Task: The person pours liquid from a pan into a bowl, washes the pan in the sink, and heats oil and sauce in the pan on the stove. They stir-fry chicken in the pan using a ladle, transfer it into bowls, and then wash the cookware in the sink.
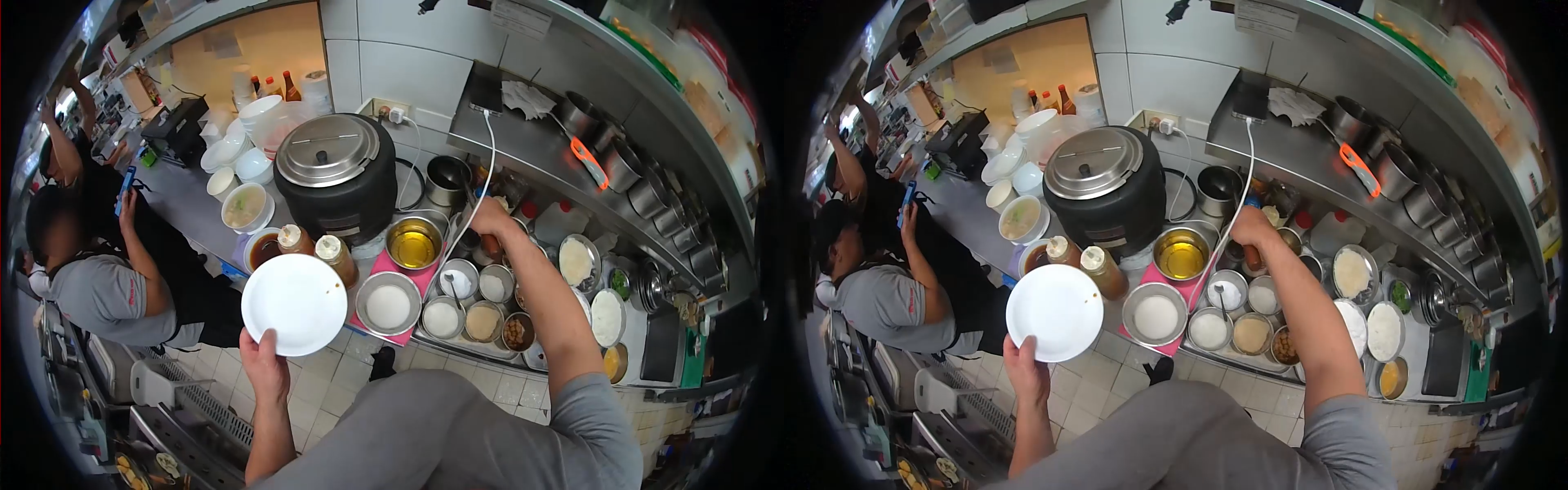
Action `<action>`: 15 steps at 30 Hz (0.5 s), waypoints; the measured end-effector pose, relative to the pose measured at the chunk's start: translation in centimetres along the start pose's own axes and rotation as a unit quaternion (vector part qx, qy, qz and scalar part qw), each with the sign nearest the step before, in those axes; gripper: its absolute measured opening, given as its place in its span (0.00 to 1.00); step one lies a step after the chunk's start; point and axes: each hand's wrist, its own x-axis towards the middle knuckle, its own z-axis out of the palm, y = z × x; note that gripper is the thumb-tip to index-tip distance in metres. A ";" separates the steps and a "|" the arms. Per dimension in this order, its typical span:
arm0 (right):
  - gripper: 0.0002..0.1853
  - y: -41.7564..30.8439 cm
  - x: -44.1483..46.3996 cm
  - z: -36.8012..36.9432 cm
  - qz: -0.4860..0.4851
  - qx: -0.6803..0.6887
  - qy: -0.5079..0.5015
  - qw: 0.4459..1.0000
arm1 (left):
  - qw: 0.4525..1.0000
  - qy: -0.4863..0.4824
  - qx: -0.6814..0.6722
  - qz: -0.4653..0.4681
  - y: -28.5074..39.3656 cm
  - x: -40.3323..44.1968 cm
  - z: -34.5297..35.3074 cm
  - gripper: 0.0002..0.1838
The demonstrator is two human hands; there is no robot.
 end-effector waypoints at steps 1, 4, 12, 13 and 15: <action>0.13 -0.4 0.9 -0.8 -0.001 -0.001 0.000 1.000 | 1.000 0.015 0.002 0.007 0.2 -0.2 -0.7 0.14; 0.16 -1.8 2.1 -2.8 0.138 0.179 -0.111 0.968 | 1.000 0.021 0.006 0.017 0.9 -0.7 -1.5 0.13; 0.04 -2.0 -1.5 -5.8 0.296 0.679 -0.049 0.669 | 0.998 0.031 -0.028 0.038 1.0 0.7 -1.6 0.14; 0.05 -1.9 -2.0 -5.6 0.318 0.716 -0.044 0.620 | 0.998 0.028 -0.026 0.040 0.7 1.2 -2.1 0.14; 0.05 -2.1 -3.1 -5.2 0.296 0.681 -0.036 0.669 | 0.999 0.022 -0.021 0.039 0.4 1.8 -2.1 0.15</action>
